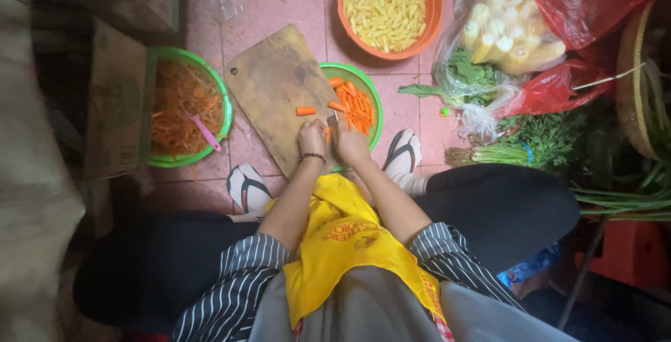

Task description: The recorder is chopping carrots into small pieces on a wooden cutting board using a knife.

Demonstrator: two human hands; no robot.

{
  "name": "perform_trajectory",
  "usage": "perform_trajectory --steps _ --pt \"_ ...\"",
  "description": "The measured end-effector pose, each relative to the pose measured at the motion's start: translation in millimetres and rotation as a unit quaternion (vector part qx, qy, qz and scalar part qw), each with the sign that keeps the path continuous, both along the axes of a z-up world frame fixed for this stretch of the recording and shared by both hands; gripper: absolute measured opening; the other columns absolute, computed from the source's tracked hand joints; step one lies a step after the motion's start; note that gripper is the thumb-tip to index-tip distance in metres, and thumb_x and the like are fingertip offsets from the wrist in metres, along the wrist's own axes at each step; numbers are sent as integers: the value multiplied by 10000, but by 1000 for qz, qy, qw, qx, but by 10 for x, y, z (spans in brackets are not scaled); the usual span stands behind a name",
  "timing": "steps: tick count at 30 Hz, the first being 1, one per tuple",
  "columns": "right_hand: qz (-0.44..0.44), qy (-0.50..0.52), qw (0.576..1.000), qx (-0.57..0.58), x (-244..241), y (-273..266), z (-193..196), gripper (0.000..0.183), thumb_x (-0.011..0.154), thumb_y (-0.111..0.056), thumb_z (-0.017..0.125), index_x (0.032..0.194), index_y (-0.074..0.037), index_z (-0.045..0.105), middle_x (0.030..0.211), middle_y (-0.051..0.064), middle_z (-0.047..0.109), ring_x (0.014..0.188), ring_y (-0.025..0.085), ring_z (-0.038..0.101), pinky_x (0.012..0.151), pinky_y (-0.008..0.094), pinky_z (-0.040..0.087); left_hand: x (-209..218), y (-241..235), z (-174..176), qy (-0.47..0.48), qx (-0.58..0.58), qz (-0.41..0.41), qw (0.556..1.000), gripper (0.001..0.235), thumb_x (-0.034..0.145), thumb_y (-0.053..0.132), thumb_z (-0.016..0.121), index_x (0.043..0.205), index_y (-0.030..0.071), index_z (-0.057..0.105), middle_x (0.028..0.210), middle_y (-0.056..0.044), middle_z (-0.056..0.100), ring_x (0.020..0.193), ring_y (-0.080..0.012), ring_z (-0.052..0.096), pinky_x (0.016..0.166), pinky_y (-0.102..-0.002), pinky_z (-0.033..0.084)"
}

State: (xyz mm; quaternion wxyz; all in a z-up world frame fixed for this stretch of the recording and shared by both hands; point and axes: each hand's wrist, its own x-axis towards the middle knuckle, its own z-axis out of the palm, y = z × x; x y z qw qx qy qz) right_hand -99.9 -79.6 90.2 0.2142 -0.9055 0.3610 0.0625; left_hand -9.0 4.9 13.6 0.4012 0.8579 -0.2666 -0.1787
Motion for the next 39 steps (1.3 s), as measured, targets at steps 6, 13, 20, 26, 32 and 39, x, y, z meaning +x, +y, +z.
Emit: perform_trajectory --steps 6,13,20,26,32,39 --pt "42 -12 999 -17 26 64 52 275 966 -241 519 1052 20 523 725 287 684 662 464 696 609 576 546 -30 -49 98 -3 31 35 999 112 794 9 759 813 89 683 845 -183 635 777 -382 654 696 -480 541" --pt "-7 -45 996 76 56 168 -176 276 1076 -228 414 1151 -6 560 886 255 727 845 438 716 823 557 536 16 7 19 -12 10 5 1000 81 736 63 738 752 58 659 759 -204 646 770 -406 646 693 -500 526" --pt "-112 -137 982 69 82 158 -49 289 1072 -263 472 1120 -7 598 891 302 711 849 494 688 792 593 512 -6 -21 -211 58 18 30 998 163 890 137 612 762 42 647 783 -224 631 735 -388 638 653 -492 504" --pt "-24 -42 999 22 105 111 109 294 983 -248 515 1059 33 554 815 320 684 722 503 678 665 612 528 46 -42 124 182 -26 111 977 170 891 112 604 742 31 614 716 -218 609 674 -373 600 591 -472 478" --pt "-12 -44 999 9 171 209 169 245 990 -219 524 1029 8 609 916 321 693 864 482 685 798 596 525 51 -68 -108 -15 23 10 1000 115 847 86 608 741 45 624 730 -207 639 689 -382 641 604 -497 501" --pt "-49 -296 949 -98 190 325 96 317 1075 -215 515 1240 48 578 1143 376 675 1029 532 653 871 585 505 45 -40 -149 -48 69 2 996 114 879 121 649 789 51 659 762 -229 653 716 -419 663 621 -525 532"
